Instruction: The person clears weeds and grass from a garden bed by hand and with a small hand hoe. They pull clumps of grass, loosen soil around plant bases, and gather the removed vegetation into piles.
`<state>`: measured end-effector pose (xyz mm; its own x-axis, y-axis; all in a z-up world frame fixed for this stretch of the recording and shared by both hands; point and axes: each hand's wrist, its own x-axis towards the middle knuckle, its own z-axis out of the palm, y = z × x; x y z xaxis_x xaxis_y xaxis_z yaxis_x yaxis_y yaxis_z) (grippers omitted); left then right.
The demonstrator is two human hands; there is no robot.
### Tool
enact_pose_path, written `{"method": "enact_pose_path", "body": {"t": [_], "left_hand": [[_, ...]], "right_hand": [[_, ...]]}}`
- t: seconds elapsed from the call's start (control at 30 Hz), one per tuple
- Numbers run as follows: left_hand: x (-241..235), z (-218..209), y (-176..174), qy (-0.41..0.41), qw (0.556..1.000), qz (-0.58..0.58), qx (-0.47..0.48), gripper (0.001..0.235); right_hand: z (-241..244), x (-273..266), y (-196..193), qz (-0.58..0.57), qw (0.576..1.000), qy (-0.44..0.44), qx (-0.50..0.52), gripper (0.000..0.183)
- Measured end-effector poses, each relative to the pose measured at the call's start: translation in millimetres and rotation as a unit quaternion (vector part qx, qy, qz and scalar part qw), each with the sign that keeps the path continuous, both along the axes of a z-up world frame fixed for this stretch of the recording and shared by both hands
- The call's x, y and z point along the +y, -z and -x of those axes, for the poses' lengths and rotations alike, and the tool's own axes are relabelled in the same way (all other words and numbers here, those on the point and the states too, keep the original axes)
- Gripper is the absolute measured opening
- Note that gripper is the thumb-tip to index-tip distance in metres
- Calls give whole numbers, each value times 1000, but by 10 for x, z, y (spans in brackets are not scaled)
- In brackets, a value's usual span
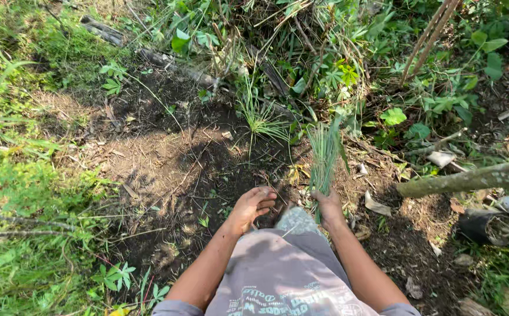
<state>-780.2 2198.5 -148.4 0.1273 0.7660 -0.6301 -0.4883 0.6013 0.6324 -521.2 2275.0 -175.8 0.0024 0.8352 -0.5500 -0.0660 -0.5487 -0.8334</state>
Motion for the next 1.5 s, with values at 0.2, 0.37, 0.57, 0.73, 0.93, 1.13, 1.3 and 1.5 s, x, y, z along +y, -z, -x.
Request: {"method": "enact_pose_path", "body": {"t": [0.2,0.37,0.57,0.73,0.93,1.13,1.3,1.5], "left_hand": [[942,297,-100,-79,997,-16,-21,33],[2008,562,-278,-113,993,-16,15,31],[3064,543,-376,-123,987,-105,-5,28],[3523,623,-321,-113,990,-84,-4,31],[3816,894,-167,-62,995,-71,25,20],[4092,1102,-329,74,992,-106,-1,24],[4307,1203,-449,244,967,-75,26,47],[4302,1051,-424,364,926,-102,2,38]], "right_hand": [[668,1416,-453,-30,999,-1,-26,76],[1312,3802,-1347,-107,989,-71,77,88],[1491,5398,-1592,-160,957,-159,-180,84],[1502,4421,-728,-269,896,-291,-199,31],[1139,3112,104,-6,926,-303,-224,26],[976,2707,-167,47,944,-185,-271,38],[1394,2443,-524,48,969,16,-243,32],[2070,2020,-657,-36,972,206,-103,30]]}}
